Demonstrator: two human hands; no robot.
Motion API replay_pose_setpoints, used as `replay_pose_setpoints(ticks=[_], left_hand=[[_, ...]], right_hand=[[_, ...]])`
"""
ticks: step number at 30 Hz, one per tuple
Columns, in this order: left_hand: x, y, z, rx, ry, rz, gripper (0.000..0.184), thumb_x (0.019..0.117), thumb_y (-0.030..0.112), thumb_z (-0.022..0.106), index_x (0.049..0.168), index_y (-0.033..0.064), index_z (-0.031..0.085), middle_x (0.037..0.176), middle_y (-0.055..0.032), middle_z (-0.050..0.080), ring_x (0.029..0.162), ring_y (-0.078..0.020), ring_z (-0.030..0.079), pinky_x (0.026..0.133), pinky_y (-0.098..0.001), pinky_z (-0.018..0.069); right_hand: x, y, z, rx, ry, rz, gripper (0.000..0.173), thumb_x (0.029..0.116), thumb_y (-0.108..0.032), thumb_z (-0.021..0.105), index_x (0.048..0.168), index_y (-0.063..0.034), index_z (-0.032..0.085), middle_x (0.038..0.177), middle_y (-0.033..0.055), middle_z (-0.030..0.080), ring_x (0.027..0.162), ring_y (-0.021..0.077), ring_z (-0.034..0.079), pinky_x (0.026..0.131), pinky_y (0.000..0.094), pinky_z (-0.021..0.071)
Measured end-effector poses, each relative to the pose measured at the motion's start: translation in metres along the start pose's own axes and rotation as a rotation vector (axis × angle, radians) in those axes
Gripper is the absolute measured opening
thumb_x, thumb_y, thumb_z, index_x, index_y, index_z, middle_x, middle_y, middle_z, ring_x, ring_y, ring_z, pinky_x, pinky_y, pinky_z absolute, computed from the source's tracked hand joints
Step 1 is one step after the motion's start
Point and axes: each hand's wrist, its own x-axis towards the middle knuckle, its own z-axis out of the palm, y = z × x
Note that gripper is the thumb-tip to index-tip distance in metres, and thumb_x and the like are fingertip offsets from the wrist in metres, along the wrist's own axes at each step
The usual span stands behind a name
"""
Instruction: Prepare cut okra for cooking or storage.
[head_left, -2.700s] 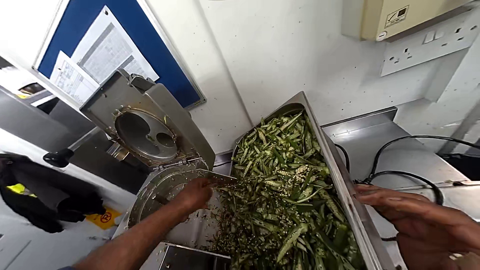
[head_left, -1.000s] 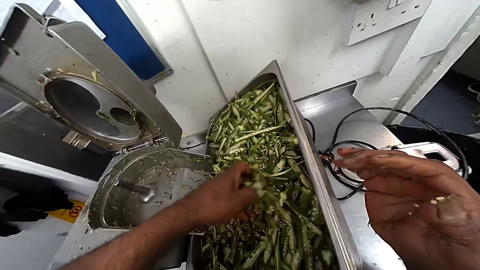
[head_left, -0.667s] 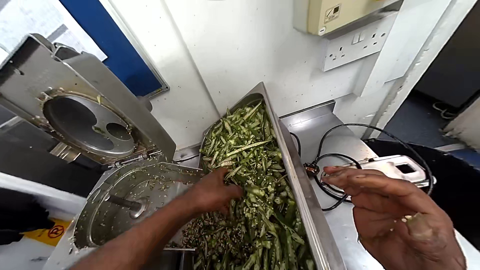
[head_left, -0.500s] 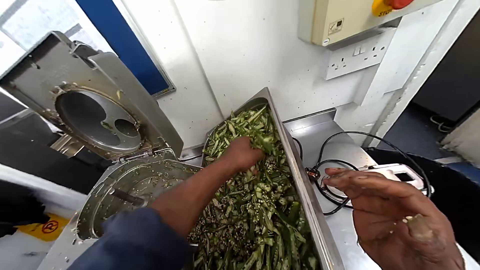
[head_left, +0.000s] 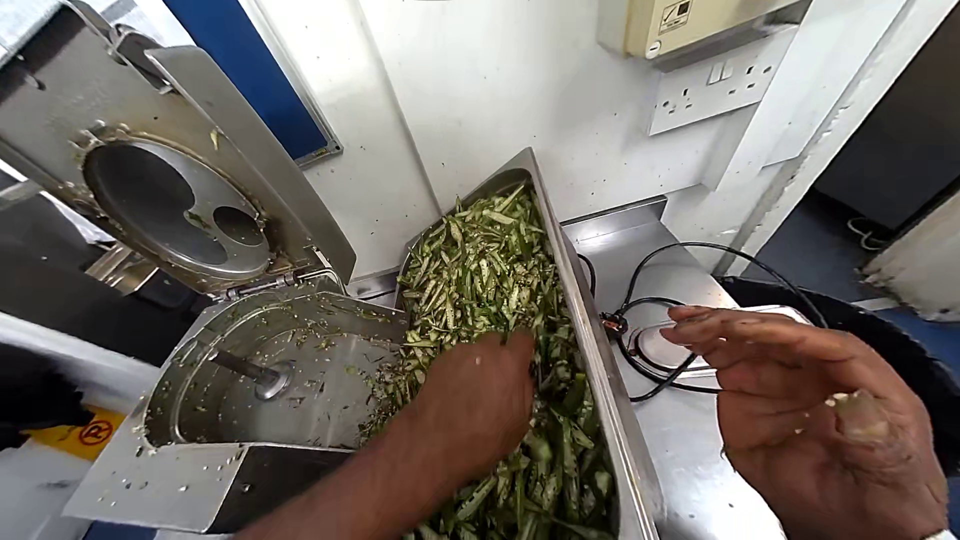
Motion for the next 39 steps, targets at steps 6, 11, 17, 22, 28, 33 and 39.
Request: replay_pose_setpoints(ticks=[6,11,17,22,28,33,39], left_hand=[[-0.065,0.003,0.032,0.116,-0.013,-0.097,0.046,0.1038,0.023,0.052,0.147,0.0088,0.053,0.115,-0.0228,0.066,0.080,-0.0388,0.072,0.064,-0.0542,0.0590],[-0.095,0.004,0.046,0.040,0.352,-0.007,0.049,0.0965,0.025,0.060,0.143,0.0100,0.059,0.090,-0.0114,0.069,0.058,-0.0252,0.066,0.046,-0.0407,0.0533],[-0.107,-0.020,0.023,-0.006,0.827,0.049,0.034,0.1053,0.028,0.049,0.117,0.0064,0.073,0.088,-0.0071,0.069,0.066,-0.0154,0.066,0.051,-0.0295,0.0519],[-0.088,-0.003,0.043,-0.017,0.538,0.138,0.026,0.0970,0.011,0.061,0.118,0.0178,0.075,0.109,-0.0118,0.072,0.084,-0.0281,0.074,0.056,-0.0426,0.0593],[-0.128,-0.068,-0.011,-0.156,0.709,0.098,0.031,0.1017,0.021,0.053,0.123,0.0108,0.073,0.107,-0.0071,0.072,0.074,-0.0165,0.070,0.061,-0.0371,0.0603],[-0.154,-0.152,-0.045,-0.091,0.236,-0.073,0.037,0.1061,0.031,0.046,0.131,0.0127,0.067,0.103,-0.0041,0.072,0.088,-0.0170,0.071,0.079,-0.0428,0.0604],[-0.090,-0.187,-0.058,-0.198,-0.316,-0.294,0.030,0.1095,0.024,0.047,0.131,0.0050,0.057,0.093,-0.0113,0.068,0.077,-0.0209,0.069,0.075,-0.0407,0.0591]], right_hand=[[0.016,-0.002,0.014,0.035,-0.049,-0.039,0.049,0.1004,-0.059,0.050,0.128,-0.0228,0.067,0.125,-0.0008,0.069,0.124,0.0253,0.061,0.108,0.0473,0.0494],[0.031,-0.001,0.026,0.008,-0.164,-0.110,0.049,0.1004,-0.058,0.050,0.127,-0.0213,0.069,0.123,-0.0013,0.069,0.123,0.0255,0.062,0.111,0.0492,0.0474],[0.097,-0.016,0.043,-0.038,-0.321,-0.260,0.041,0.0998,-0.051,0.056,0.120,-0.0173,0.069,0.124,-0.0002,0.069,0.125,0.0262,0.061,0.110,0.0477,0.0495],[0.205,-0.053,0.123,-0.176,-0.464,-0.366,0.042,0.0985,-0.039,0.058,0.130,-0.0108,0.061,0.129,0.0013,0.065,0.121,0.0166,0.063,0.099,0.0369,0.0570],[0.251,-0.032,0.236,-0.416,-0.541,0.105,0.100,0.0808,-0.048,0.080,0.161,-0.0242,0.026,0.156,0.0153,0.041,0.129,0.0316,0.058,0.093,0.0538,0.0570],[0.237,0.016,0.281,-0.232,-0.436,0.139,0.092,0.0891,-0.010,0.068,0.163,-0.0172,0.013,0.140,0.0130,0.059,0.115,0.0213,0.067,0.094,0.0461,0.0583],[0.245,-0.001,0.293,-0.450,-0.456,0.052,0.085,0.0844,-0.001,0.057,0.160,-0.0090,0.018,0.137,0.0138,0.060,0.118,0.0238,0.065,0.092,0.0485,0.0567]])
